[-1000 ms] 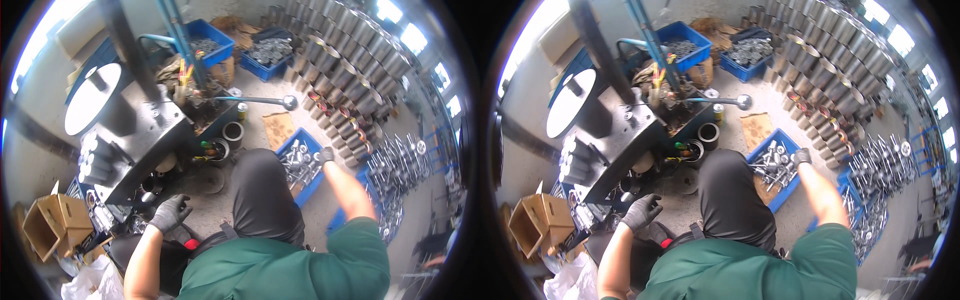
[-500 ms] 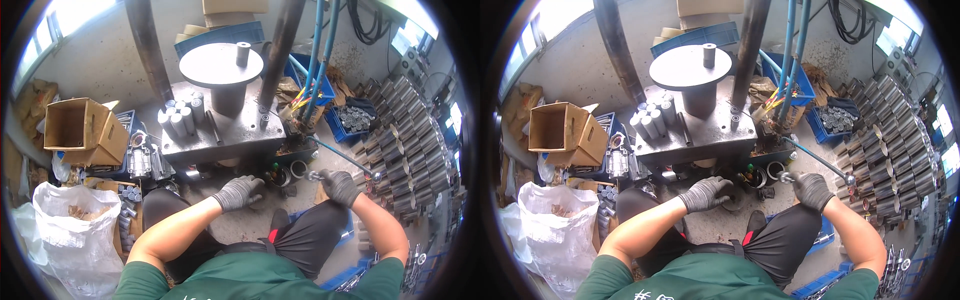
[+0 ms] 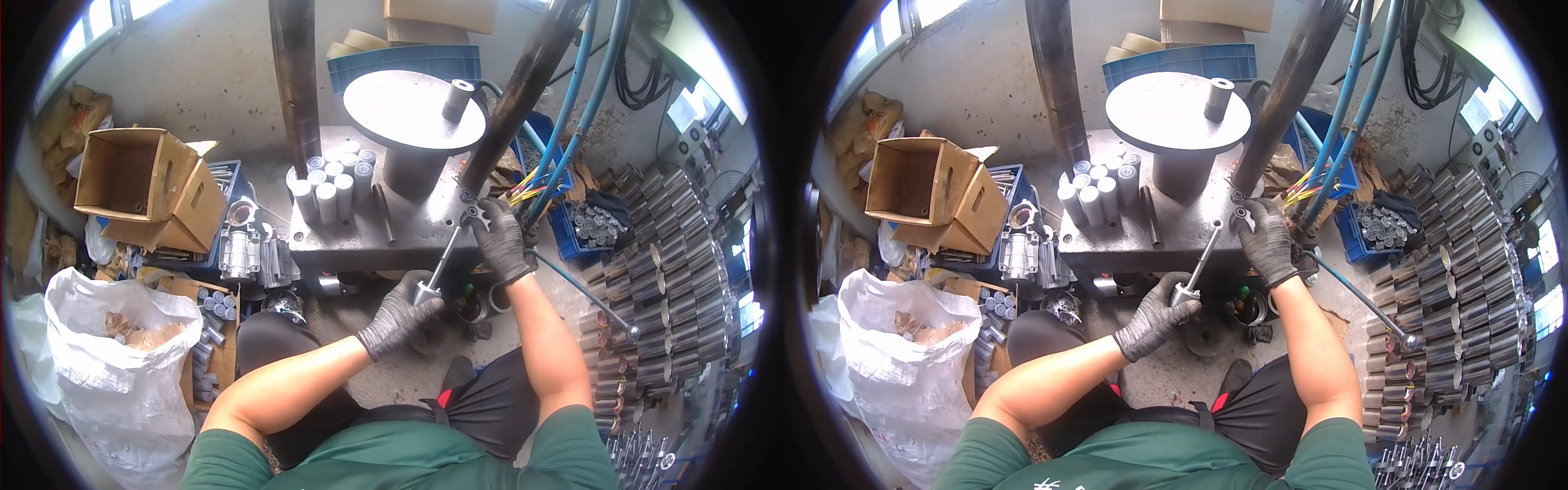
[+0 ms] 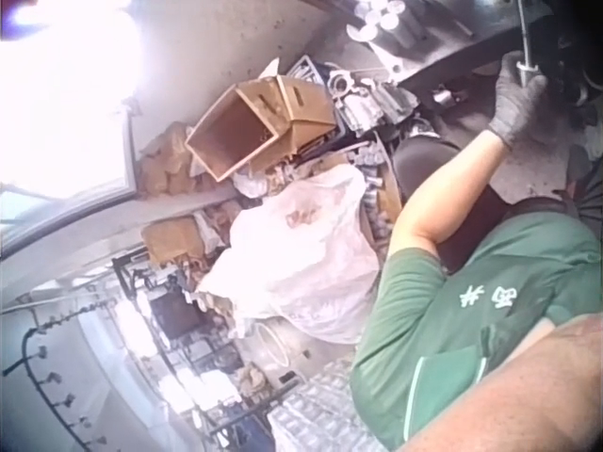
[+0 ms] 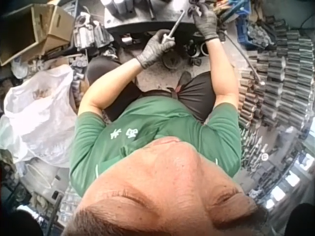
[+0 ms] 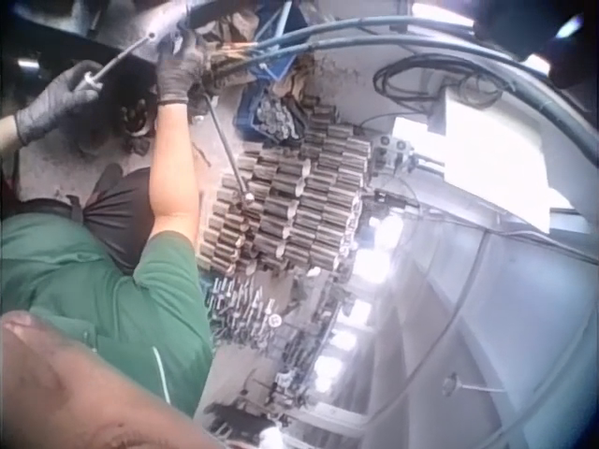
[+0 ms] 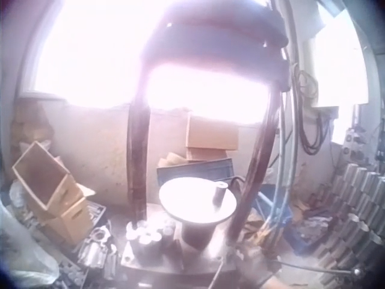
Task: Operating an industrial press machine to join metal pipe components together and inspecting the assembled parts.
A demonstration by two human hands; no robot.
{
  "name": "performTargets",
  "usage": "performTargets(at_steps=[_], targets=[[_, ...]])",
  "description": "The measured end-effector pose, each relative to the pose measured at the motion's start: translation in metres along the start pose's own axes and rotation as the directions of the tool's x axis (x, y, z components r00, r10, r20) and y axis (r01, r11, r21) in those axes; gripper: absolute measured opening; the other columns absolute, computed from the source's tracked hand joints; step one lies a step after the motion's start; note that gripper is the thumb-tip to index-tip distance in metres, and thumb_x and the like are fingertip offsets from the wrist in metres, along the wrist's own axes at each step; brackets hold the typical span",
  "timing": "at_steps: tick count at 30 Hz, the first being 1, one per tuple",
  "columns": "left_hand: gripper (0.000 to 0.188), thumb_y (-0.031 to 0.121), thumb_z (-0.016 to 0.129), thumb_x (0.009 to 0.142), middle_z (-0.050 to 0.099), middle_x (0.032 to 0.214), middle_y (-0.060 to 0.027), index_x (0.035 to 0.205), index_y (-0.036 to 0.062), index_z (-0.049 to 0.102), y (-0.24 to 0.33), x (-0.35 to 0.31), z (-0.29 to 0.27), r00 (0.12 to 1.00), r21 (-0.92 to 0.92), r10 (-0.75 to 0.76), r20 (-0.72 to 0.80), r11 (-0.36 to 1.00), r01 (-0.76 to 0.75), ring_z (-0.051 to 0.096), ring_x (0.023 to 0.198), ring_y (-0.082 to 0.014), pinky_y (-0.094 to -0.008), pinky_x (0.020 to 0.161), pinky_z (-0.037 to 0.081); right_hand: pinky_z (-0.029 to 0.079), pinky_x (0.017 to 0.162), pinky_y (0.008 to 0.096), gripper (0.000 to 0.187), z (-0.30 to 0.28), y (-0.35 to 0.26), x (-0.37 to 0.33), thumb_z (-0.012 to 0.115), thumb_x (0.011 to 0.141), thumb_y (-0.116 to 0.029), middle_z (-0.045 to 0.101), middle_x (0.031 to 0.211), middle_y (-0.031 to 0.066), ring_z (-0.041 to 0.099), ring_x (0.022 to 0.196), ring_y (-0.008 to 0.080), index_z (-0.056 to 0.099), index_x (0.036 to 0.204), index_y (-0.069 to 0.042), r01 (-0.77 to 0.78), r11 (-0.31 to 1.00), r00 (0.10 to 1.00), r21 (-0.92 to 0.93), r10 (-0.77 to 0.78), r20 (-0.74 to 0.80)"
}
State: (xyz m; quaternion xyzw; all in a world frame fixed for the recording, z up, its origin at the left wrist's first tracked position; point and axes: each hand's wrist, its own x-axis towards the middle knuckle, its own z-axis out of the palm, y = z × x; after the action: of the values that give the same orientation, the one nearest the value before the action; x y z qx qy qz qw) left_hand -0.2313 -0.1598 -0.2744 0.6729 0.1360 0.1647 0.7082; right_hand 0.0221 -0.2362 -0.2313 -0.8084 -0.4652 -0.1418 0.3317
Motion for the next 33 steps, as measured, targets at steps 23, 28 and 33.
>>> performTargets(at_steps=[23, 28, 33], targets=[[0.047, 0.03, 0.074, 0.099, 0.064, 0.099, -0.0039, 0.138, 0.0066, 0.06, 0.023, -0.008, -0.019, 0.996, 0.041, -0.083, 0.018, 0.996, 0.083, 0.062, 0.089, -0.011, -0.0303, 0.078, 0.055, 0.057, 0.082, 0.0288, 0.026, -0.042, -0.027, -0.023, 0.076, 0.097, -0.02, 0.074, 0.095, 0.0063, 0.07, 0.087, 0.0136, 0.075, 0.108, 0.004, -0.654, 0.213, 0.757, 0.726, 0.16, 0.634], [0.052, 0.03, 0.077, 0.093, 0.07, 0.116, -0.0181, 0.137, 0.006, 0.062, 0.033, -0.004, -0.028, 0.998, 0.352, 0.025, 0.061, 0.935, -0.045, 0.07, 0.114, -0.0296, -0.0424, 0.099, 0.054, 0.057, 0.081, 0.0284, 0.025, -0.062, -0.018, -0.027, 0.078, 0.093, -0.014, 0.076, 0.098, 0.0076, 0.071, 0.087, 0.0141, 0.075, 0.11, 0.004, -0.7, 0.259, 0.71, 0.666, 0.146, 0.689], [0.049, 0.028, 0.076, 0.091, 0.068, 0.115, -0.0181, 0.135, 0.0083, 0.065, 0.037, -0.005, -0.033, 0.994, 0.671, 0.057, 0.091, 0.734, -0.104, 0.07, 0.107, -0.0387, -0.0456, 0.094, 0.057, 0.057, 0.086, 0.0287, 0.026, -0.076, -0.016, -0.028, 0.081, 0.09, -0.01, 0.076, 0.1, 0.0065, 0.07, 0.094, 0.013, 0.076, 0.11, 0.005, -0.618, 0.535, 0.72, 0.576, 0.089, 0.689]])
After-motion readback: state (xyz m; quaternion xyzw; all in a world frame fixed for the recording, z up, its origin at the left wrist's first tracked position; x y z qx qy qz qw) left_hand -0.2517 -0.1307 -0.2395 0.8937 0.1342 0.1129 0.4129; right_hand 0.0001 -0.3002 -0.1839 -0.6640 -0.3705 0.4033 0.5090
